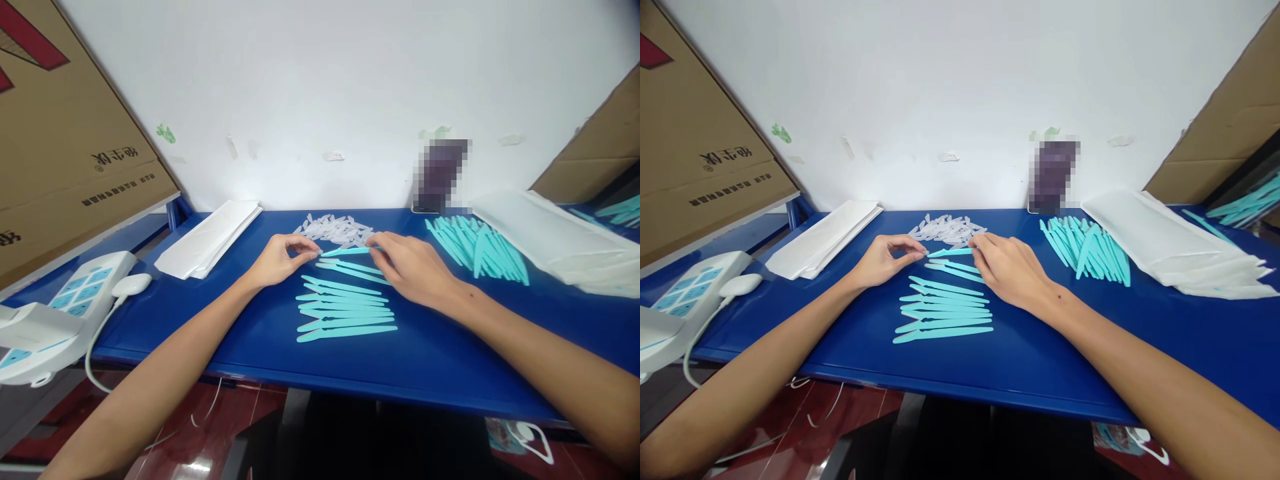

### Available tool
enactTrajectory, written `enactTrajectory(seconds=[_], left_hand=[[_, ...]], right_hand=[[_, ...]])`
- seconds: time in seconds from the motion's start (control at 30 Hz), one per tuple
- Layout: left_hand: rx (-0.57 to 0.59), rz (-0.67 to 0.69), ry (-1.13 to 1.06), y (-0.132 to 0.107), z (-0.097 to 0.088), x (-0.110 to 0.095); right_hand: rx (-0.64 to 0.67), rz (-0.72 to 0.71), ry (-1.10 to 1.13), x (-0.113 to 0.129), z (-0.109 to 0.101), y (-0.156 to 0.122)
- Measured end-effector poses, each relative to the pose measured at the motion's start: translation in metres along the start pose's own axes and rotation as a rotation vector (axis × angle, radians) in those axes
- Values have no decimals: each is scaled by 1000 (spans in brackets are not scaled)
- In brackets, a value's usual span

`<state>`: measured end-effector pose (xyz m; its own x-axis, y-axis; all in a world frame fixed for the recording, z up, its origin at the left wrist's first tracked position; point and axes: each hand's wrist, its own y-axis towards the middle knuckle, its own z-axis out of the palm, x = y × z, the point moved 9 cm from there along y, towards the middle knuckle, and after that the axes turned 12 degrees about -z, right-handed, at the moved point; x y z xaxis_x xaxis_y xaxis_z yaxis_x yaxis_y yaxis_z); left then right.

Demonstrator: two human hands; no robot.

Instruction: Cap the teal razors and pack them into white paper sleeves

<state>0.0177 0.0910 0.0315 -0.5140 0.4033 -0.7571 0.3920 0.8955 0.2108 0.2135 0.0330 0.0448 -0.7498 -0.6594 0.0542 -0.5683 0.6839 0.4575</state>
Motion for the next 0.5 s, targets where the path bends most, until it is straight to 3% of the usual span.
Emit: enactTrajectory(seconds=[0.37, 0.5], left_hand=[[-7, 24, 27, -1, 2, -1], [-65, 47, 8, -5, 8, -7]], right_hand=[[-14, 18, 23, -1, -2, 0], [-14, -45, 110, 7, 4, 1]])
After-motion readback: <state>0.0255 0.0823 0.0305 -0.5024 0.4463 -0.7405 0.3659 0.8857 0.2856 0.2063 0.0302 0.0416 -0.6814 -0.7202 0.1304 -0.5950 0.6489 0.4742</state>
